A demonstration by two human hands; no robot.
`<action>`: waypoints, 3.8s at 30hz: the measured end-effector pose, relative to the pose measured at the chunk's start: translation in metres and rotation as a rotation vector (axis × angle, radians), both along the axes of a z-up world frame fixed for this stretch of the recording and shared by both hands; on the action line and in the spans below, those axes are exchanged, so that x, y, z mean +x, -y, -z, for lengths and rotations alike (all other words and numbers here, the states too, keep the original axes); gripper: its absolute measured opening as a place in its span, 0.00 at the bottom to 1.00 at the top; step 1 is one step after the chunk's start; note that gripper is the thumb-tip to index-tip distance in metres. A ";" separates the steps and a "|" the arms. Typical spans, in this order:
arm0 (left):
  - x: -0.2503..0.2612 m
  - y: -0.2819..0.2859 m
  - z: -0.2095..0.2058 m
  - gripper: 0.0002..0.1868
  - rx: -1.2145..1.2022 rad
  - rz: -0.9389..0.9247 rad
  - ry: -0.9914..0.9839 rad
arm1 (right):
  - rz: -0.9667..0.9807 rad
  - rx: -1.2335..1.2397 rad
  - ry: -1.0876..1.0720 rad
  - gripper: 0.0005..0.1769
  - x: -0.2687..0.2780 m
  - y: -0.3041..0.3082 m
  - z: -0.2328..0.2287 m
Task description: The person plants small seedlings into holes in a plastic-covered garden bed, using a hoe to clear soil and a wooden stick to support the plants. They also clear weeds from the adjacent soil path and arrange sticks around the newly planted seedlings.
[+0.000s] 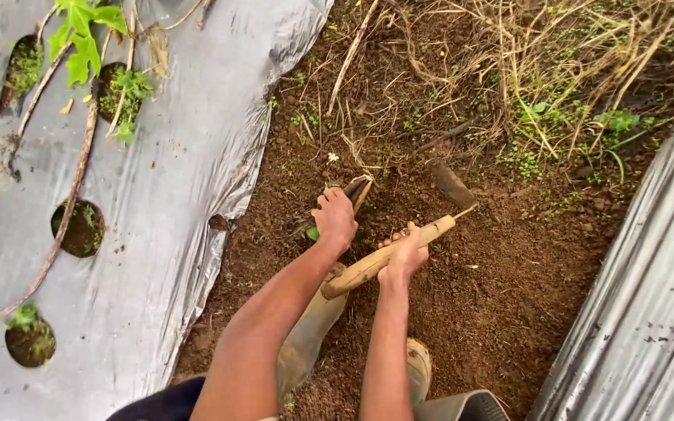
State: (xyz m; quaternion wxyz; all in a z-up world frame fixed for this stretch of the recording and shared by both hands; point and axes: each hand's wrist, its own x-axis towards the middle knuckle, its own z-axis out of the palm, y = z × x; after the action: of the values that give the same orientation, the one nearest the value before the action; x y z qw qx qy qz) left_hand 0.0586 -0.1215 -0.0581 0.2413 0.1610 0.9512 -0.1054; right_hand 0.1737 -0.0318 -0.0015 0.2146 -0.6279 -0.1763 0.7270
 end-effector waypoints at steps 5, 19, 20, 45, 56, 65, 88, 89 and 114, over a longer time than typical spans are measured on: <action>-0.035 -0.001 0.004 0.41 0.236 -0.030 -0.122 | 0.049 -0.002 0.004 0.14 0.000 0.011 0.012; -0.056 0.042 -0.195 0.58 0.393 0.318 0.261 | -0.131 0.397 0.656 0.31 -0.050 0.148 0.080; -0.063 0.065 -0.203 0.54 0.362 0.415 0.243 | -0.088 0.491 0.679 0.30 -0.049 0.146 0.079; -0.230 0.363 -0.168 0.15 0.707 0.037 -0.658 | -0.487 0.952 0.141 0.10 -0.162 0.296 -0.034; -0.158 0.176 -0.213 0.19 1.655 -0.458 0.407 | -0.788 0.481 -0.503 0.28 -0.142 0.274 -0.109; -0.151 0.144 -0.182 0.27 1.573 -0.299 0.537 | -0.667 0.468 -0.375 0.20 -0.114 0.231 -0.089; -0.126 0.156 -0.147 0.25 0.758 0.512 0.587 | -1.175 0.999 0.041 0.21 -0.088 0.201 -0.089; -0.130 0.157 -0.135 0.24 0.694 0.499 0.607 | -1.150 1.006 0.132 0.19 -0.084 0.194 -0.084; -0.132 0.147 -0.121 0.25 0.206 0.810 0.851 | -1.389 0.827 0.293 0.33 -0.062 0.155 -0.097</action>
State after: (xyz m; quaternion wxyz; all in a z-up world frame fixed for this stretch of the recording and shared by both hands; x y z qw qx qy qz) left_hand -0.0731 -0.2684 0.0633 0.5249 0.5617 0.6391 -0.0226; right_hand 0.1115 -0.1870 0.0954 -0.0954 -0.3345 -0.8047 0.4810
